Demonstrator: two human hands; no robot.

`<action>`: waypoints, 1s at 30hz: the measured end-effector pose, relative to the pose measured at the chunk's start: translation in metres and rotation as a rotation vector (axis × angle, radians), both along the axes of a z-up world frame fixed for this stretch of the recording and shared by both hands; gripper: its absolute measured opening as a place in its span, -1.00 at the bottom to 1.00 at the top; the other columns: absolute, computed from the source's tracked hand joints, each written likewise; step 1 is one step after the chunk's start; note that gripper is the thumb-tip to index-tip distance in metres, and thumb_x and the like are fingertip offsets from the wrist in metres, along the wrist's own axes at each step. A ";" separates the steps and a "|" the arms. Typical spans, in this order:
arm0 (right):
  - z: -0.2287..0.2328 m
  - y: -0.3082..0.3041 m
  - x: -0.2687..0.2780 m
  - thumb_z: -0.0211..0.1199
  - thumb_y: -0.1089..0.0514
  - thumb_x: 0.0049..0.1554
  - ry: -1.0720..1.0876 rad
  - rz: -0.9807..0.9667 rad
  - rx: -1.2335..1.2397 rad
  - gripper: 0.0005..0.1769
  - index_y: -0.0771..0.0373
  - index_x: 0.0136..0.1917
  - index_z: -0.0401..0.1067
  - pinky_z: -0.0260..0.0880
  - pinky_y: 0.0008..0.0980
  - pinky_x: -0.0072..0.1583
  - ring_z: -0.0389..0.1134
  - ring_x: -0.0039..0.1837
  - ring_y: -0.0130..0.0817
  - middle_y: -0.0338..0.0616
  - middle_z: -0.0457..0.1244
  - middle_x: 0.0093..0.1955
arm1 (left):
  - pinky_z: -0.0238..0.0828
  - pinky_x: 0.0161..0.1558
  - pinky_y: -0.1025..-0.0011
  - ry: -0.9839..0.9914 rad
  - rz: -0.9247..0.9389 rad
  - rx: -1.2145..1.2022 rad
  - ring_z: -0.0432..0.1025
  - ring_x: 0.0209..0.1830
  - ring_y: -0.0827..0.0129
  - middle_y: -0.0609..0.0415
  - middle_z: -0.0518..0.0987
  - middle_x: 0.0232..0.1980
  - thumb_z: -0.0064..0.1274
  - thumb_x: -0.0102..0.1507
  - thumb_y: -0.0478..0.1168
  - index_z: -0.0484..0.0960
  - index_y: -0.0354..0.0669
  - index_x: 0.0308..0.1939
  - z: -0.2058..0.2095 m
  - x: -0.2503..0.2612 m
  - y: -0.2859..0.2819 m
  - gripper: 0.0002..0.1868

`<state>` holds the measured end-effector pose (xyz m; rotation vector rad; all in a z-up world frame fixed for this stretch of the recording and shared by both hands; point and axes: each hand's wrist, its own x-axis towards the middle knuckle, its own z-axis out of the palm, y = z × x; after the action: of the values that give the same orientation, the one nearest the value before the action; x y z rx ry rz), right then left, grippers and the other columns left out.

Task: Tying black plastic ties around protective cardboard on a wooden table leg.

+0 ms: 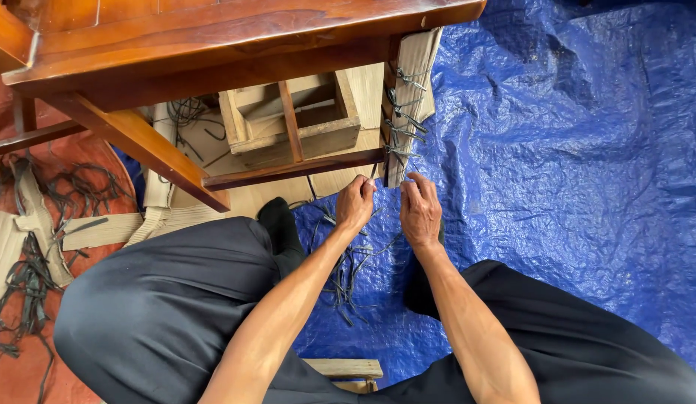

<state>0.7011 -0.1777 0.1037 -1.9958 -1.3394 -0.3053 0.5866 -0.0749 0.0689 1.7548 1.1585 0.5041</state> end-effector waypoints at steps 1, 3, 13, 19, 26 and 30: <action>0.000 0.002 0.001 0.15 0.24 0.30 -0.011 0.057 0.027 -0.90 0.17 -0.11 0.37 0.46 -0.24 0.02 0.40 0.09 -0.10 -0.14 0.31 0.13 | 0.49 -0.11 -0.03 0.008 -0.011 -0.004 0.57 -0.15 -0.18 -0.13 0.66 -0.33 -0.17 0.38 0.00 0.58 0.02 -0.30 0.002 -0.001 0.000 -0.71; -0.002 0.005 0.000 0.14 0.27 0.29 -0.021 0.113 0.055 -0.88 0.20 -0.13 0.35 0.46 -0.24 0.04 0.40 0.11 -0.10 -0.13 0.33 0.16 | 0.49 -0.09 -0.06 0.017 -0.022 -0.006 0.57 -0.13 -0.20 -0.14 0.66 -0.31 -0.17 0.38 -0.01 0.59 0.02 -0.29 0.003 -0.002 0.000 -0.71; -0.009 0.014 -0.008 0.09 0.20 0.36 0.135 0.192 0.030 -0.94 0.18 0.00 0.34 0.44 -0.18 0.01 0.39 0.02 -0.02 -0.07 0.29 -0.04 | 0.51 -0.07 -0.07 0.146 -0.171 0.087 0.57 -0.11 -0.18 -0.14 0.64 -0.25 -0.23 0.43 -0.03 0.58 0.00 -0.22 -0.004 0.000 -0.004 -0.70; -0.002 0.017 -0.010 0.03 0.20 0.38 0.191 0.192 0.010 -0.91 0.19 0.08 0.35 0.41 -0.08 -0.03 0.37 -0.02 0.07 -0.02 0.26 -0.12 | 0.51 -0.04 -0.10 0.122 -0.219 0.120 0.56 -0.09 -0.19 -0.15 0.62 -0.20 -0.24 0.44 -0.10 0.54 -0.05 -0.18 -0.008 -0.006 -0.017 -0.74; -0.008 0.020 -0.008 0.16 0.31 0.30 0.307 0.197 0.076 -0.92 0.22 0.06 0.45 0.46 -0.10 0.00 0.43 -0.02 0.05 -0.02 0.37 -0.11 | 0.54 -0.12 0.00 0.111 -0.264 0.201 0.59 -0.16 -0.10 -0.07 0.61 -0.26 -0.21 0.41 -0.16 0.52 -0.04 -0.23 0.019 -0.006 -0.022 -0.79; -0.018 0.018 -0.003 0.14 0.31 0.30 0.342 0.222 0.065 -0.84 0.17 0.07 0.52 0.47 -0.16 0.02 0.44 -0.01 -0.03 -0.10 0.39 -0.09 | 0.51 -0.15 -0.07 0.104 -0.264 0.204 0.57 -0.18 -0.18 -0.14 0.60 -0.30 -0.18 0.38 -0.14 0.50 -0.08 -0.26 0.034 -0.006 -0.024 -0.80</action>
<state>0.6978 -0.1602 0.0860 -1.7312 -1.2938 0.0918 0.5809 -0.0985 0.1024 2.0958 0.9518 0.3849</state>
